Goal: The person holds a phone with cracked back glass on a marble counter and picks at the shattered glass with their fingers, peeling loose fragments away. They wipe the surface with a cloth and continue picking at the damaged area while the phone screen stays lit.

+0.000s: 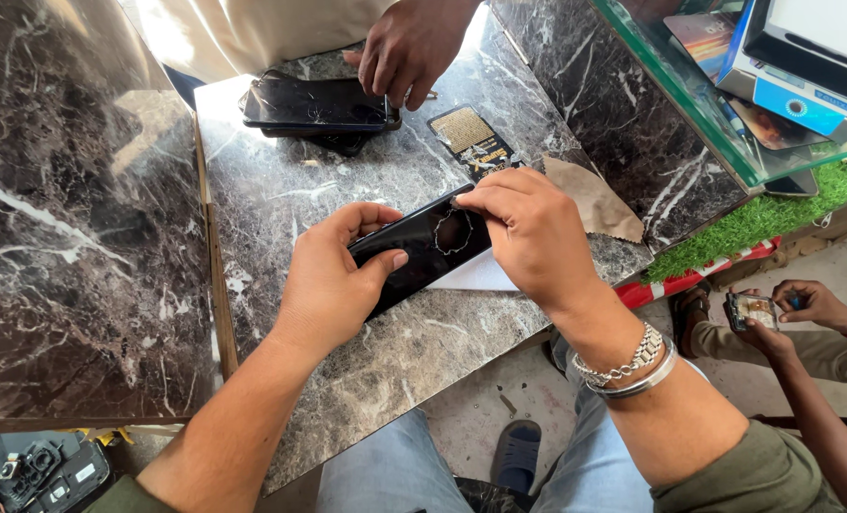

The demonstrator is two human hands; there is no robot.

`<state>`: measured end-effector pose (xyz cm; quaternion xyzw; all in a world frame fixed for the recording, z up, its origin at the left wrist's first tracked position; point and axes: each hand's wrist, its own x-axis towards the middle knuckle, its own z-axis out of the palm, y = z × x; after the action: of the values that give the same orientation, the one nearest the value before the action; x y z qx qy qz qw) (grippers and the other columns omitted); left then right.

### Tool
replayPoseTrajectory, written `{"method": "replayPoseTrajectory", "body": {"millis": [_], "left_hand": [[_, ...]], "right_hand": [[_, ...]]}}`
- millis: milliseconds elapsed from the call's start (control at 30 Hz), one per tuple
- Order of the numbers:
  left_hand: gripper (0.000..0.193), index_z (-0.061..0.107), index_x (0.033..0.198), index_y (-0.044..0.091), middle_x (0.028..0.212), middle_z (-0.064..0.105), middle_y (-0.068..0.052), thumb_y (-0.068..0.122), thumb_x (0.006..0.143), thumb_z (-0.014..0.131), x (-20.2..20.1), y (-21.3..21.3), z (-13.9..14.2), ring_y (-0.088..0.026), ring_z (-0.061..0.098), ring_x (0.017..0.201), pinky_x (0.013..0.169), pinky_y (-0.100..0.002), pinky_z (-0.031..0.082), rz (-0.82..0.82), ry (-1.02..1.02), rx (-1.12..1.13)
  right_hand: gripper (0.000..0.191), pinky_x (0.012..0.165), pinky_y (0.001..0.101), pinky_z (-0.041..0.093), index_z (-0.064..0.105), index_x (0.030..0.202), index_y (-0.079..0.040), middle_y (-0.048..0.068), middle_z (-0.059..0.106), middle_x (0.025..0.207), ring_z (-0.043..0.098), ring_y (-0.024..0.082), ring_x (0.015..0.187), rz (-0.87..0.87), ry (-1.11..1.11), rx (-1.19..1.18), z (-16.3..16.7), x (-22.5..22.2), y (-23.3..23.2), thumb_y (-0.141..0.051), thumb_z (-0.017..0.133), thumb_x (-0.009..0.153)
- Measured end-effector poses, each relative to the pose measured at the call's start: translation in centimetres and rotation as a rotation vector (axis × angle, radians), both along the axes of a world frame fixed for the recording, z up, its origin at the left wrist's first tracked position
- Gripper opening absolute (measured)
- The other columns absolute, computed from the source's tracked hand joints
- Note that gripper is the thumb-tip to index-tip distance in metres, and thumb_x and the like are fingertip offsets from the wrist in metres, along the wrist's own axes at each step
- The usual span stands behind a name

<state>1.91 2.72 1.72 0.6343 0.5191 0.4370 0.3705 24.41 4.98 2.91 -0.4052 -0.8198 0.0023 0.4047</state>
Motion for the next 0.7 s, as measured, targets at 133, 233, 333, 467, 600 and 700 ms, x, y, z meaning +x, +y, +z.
{"method": "replayPoseTrajectory", "body": {"millis": [133, 233, 333, 467, 600, 700], "left_hand": [[0.033, 0.071, 0.113, 0.005, 0.091, 0.075, -0.003, 0.002, 0.081, 0.078, 0.1, -0.05, -0.06, -0.007, 0.065, 0.076, 0.068, -0.024, 0.053, 0.016, -0.02, -0.084], [0.035, 0.07, 0.115, 0.004, 0.095, 0.075, -0.002, 0.0, 0.081, 0.076, 0.27, -0.07, 0.0, -0.006, 0.068, 0.084, 0.074, -0.022, 0.055, -0.014, -0.077, -0.027], [0.033, 0.071, 0.114, 0.004, 0.092, 0.075, -0.005, 0.002, 0.082, 0.077, 0.23, -0.06, 0.04, -0.01, 0.065, 0.078, 0.069, -0.025, 0.053, 0.02, -0.033, -0.138], [0.035, 0.069, 0.115, 0.003, 0.098, 0.075, -0.004, -0.001, 0.081, 0.076, 0.25, 0.04, -0.13, -0.008, 0.068, 0.088, 0.077, -0.024, 0.055, -0.015, -0.082, -0.059], [0.035, 0.069, 0.115, 0.003, 0.099, 0.075, -0.004, -0.002, 0.081, 0.075, 0.26, 0.1, -0.41, -0.009, 0.068, 0.089, 0.078, -0.024, 0.055, -0.021, -0.099, -0.063], [0.035, 0.069, 0.116, 0.002, 0.1, 0.075, -0.004, -0.002, 0.081, 0.075, 0.27, 0.14, -0.53, -0.008, 0.069, 0.091, 0.08, -0.023, 0.055, -0.027, -0.109, -0.047]], "right_hand": [[0.02, 0.086, 0.0354, 0.057, 0.074, 0.102, -0.001, 0.012, 0.074, 0.102, 0.072, 0.028, 0.097, 0.005, 0.082, -0.056, 0.44, 0.3, -0.07, 0.008, 0.068, 0.085], [0.018, 0.08, 0.0319, 0.058, 0.075, 0.102, -0.002, 0.01, 0.075, 0.099, 0.074, 0.023, 0.091, -0.025, 0.2, -0.189, 0.6, 0.37, -0.16, 0.006, 0.068, 0.088], [0.019, 0.073, 0.0311, 0.055, 0.076, 0.102, -0.003, 0.009, 0.076, 0.098, 0.073, 0.022, 0.085, -0.044, 0.21, -0.244, 0.42, 0.25, -0.27, 0.006, 0.068, 0.087], [0.021, 0.079, 0.0316, 0.057, 0.074, 0.104, -0.001, 0.011, 0.074, 0.099, 0.073, 0.024, 0.091, 0.013, 0.168, -0.176, -0.06, 0.06, -0.36, 0.008, 0.067, 0.086], [0.022, 0.081, 0.0331, 0.057, 0.073, 0.104, -0.001, 0.012, 0.073, 0.1, 0.073, 0.026, 0.093, 0.009, 0.142, -0.093, -0.28, 0.03, -0.4, 0.009, 0.068, 0.085], [0.021, 0.081, 0.0337, 0.057, 0.073, 0.104, 0.0, 0.013, 0.072, 0.099, 0.072, 0.027, 0.092, -0.011, 0.147, -0.084, -0.3, -0.01, -0.45, 0.009, 0.068, 0.086]]}}
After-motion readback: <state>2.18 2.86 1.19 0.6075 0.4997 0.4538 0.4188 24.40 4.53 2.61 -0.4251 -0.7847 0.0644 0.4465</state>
